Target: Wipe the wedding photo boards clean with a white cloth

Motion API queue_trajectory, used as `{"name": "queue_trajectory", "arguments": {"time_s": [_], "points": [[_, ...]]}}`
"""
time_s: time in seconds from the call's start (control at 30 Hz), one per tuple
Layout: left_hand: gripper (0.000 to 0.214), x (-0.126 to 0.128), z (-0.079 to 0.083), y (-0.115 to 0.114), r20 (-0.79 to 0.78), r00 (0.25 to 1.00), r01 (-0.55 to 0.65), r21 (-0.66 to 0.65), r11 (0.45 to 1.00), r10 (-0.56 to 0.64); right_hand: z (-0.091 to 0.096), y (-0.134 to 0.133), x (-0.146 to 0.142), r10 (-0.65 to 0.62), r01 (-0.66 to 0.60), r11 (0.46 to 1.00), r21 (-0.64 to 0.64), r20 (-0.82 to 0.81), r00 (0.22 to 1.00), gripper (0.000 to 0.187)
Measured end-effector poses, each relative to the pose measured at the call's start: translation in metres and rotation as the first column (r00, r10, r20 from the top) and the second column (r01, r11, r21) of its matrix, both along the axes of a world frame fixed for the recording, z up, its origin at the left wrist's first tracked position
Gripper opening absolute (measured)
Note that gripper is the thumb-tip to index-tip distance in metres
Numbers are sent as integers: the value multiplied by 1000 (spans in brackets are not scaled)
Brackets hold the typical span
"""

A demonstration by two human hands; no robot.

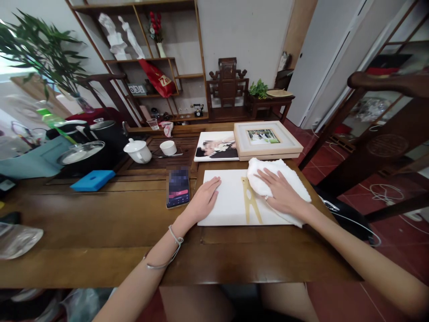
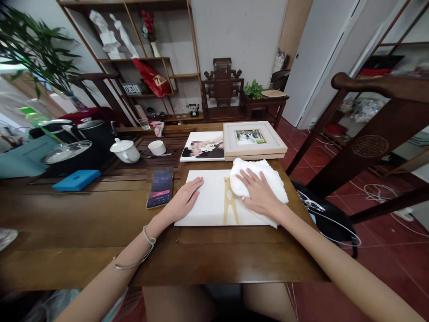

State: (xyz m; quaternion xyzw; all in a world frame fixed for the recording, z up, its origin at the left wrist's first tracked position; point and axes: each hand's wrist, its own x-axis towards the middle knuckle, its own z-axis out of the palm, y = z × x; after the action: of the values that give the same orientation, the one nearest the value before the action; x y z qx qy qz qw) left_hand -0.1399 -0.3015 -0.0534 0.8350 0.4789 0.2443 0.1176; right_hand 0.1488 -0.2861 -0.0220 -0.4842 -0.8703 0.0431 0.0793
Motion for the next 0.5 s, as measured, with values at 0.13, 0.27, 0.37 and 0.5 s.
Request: {"name": "queue_trajectory", "arguments": {"time_s": [0.13,0.27,0.37,0.5], "points": [[43,0,-2,1,11,1000,10,12,1000,-10,4,-63,11,87,-86,995,-47,8,996,86],[43,-1,-4,3,-7,1000,10,2,1000,-10,19,-105,40,198,-198,968,-153,-17,980,93],[43,-1,-3,2,-12,1000,9,-6,1000,-9,28,-93,55,147,-155,958,-242,-51,988,72],[43,-1,-3,1,7,1000,8,9,1000,-8,22,-36,49,-85,63,958,-280,-67,994,56]]}}
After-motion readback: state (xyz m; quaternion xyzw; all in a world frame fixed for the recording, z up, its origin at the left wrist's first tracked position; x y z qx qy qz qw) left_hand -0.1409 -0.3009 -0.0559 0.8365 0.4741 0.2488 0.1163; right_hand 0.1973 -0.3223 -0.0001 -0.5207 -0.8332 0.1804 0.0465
